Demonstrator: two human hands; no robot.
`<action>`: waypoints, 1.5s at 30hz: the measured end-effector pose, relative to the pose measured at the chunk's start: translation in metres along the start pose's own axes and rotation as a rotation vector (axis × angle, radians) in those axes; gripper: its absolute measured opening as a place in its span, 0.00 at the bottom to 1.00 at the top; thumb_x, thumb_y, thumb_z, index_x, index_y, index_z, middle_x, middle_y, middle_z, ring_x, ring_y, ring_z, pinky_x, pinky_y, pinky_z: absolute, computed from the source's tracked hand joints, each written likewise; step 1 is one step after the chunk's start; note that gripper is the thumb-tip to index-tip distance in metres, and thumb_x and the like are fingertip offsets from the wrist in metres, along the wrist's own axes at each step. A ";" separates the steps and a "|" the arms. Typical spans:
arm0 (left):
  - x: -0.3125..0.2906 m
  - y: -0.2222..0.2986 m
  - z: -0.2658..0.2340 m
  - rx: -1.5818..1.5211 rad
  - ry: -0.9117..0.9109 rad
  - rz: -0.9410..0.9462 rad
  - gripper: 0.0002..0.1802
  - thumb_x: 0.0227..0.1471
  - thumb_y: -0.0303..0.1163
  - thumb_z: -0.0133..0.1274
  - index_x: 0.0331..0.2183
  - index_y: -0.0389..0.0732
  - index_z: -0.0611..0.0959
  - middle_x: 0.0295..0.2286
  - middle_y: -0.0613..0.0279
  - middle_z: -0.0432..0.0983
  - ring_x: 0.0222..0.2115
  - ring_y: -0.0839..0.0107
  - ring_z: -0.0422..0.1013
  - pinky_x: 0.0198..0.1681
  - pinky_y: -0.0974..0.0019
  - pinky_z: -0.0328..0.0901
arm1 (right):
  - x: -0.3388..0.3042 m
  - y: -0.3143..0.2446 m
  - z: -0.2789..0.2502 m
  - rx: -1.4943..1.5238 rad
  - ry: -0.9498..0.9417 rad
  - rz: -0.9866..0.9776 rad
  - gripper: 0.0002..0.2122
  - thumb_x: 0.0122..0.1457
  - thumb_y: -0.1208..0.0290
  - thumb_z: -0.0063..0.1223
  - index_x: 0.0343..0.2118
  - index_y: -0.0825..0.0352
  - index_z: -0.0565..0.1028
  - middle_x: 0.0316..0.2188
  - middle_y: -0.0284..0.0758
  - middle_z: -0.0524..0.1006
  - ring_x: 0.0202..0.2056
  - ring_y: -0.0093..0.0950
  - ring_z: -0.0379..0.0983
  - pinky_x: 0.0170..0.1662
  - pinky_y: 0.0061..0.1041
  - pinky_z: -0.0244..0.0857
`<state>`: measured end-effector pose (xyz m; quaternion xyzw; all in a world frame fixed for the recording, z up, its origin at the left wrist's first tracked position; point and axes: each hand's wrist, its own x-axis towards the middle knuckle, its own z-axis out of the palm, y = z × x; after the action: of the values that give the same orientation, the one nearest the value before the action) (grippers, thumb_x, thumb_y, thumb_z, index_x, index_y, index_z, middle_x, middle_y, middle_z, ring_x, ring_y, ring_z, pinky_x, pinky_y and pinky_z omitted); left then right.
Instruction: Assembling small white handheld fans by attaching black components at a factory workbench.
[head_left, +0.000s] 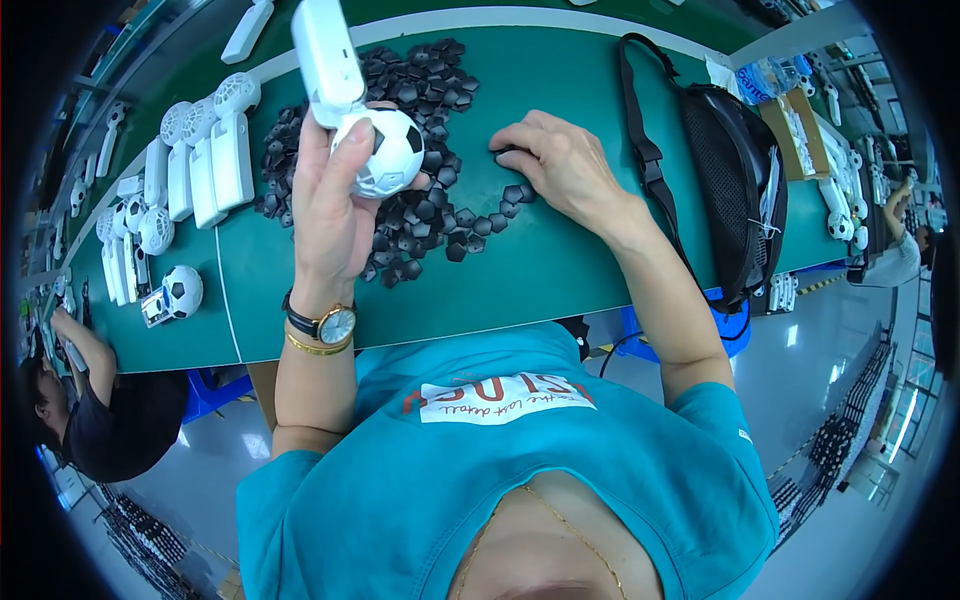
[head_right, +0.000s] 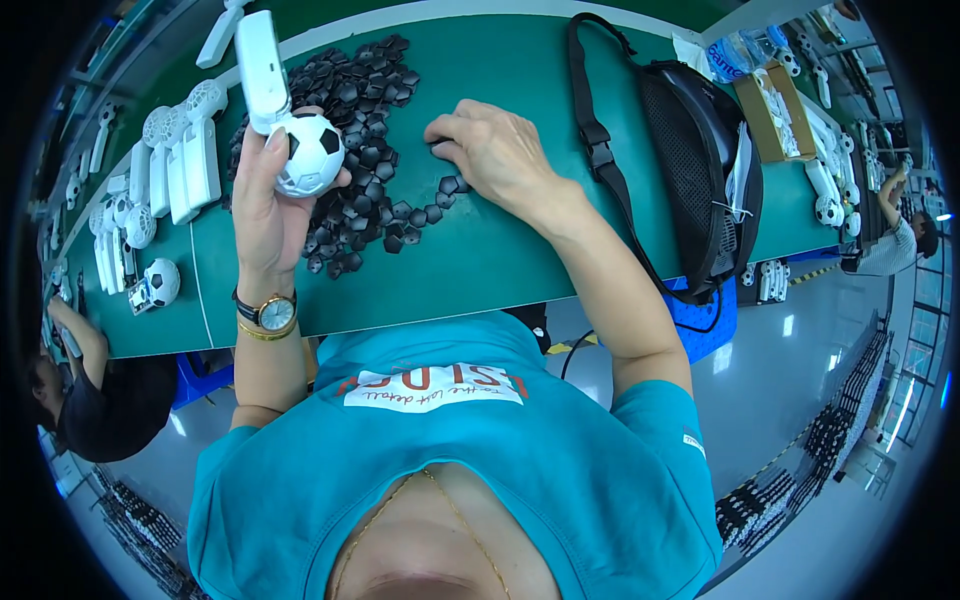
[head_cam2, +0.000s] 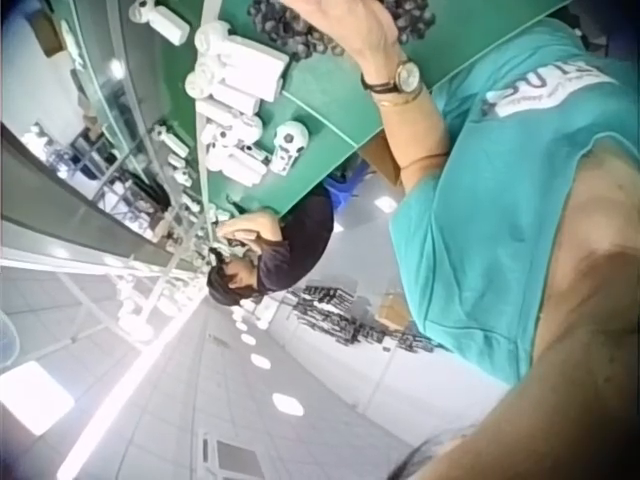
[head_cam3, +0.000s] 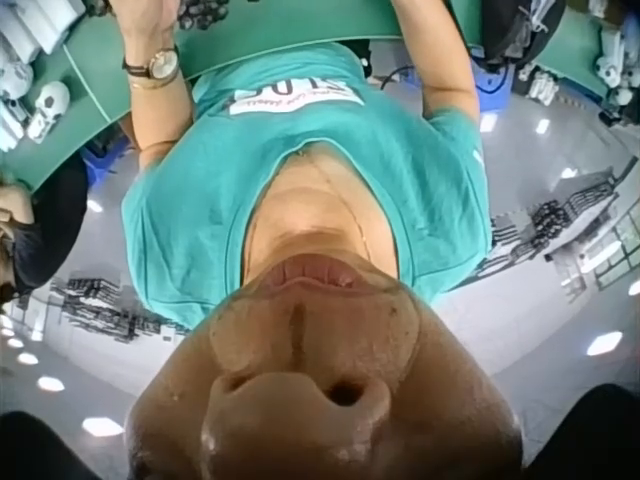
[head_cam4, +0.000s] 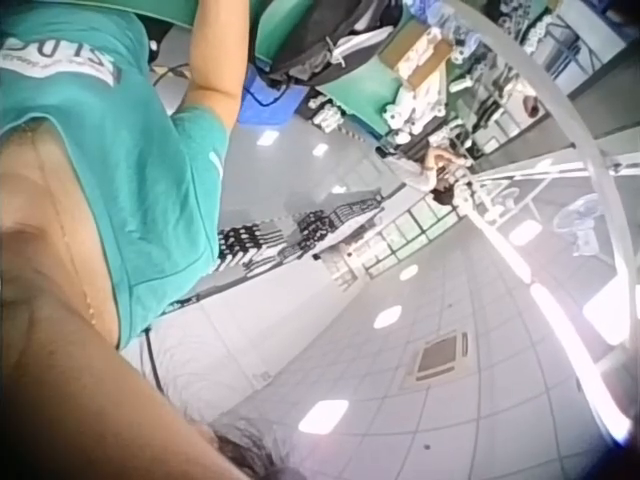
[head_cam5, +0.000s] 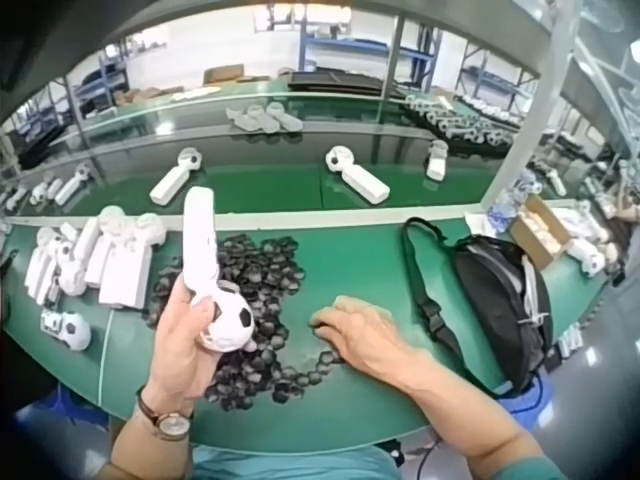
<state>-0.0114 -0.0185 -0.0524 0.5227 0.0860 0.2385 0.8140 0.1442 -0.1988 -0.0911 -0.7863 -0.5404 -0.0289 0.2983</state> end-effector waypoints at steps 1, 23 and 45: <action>-0.001 0.000 0.001 0.004 0.004 0.005 0.28 0.59 0.34 0.47 0.57 0.37 0.59 0.42 0.53 0.72 0.38 0.65 0.75 0.34 0.57 0.77 | 0.000 0.000 -0.001 0.003 0.001 -0.007 0.06 0.54 0.75 0.58 0.35 0.68 0.77 0.27 0.34 0.75 0.26 0.22 0.70 0.31 0.23 0.65; -0.015 -0.011 0.014 0.179 -0.020 0.034 0.21 0.64 0.39 0.42 0.55 0.42 0.67 0.41 0.62 0.69 0.37 0.80 0.68 0.36 0.76 0.66 | 0.007 -0.094 0.011 0.742 0.372 0.261 0.07 0.54 0.76 0.62 0.32 0.69 0.74 0.25 0.29 0.76 0.26 0.15 0.71 0.28 0.14 0.64; -0.023 -0.001 0.009 0.328 -0.069 -0.066 0.22 0.66 0.45 0.36 0.54 0.43 0.67 0.38 0.64 0.68 0.34 0.81 0.66 0.36 0.78 0.64 | 0.024 -0.073 -0.008 0.464 0.174 -0.004 0.07 0.49 0.76 0.65 0.27 0.70 0.75 0.24 0.33 0.77 0.23 0.19 0.72 0.25 0.18 0.66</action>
<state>-0.0280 -0.0371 -0.0525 0.6533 0.1127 0.1765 0.7275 0.0928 -0.1656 -0.0438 -0.6902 -0.5065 0.0277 0.5160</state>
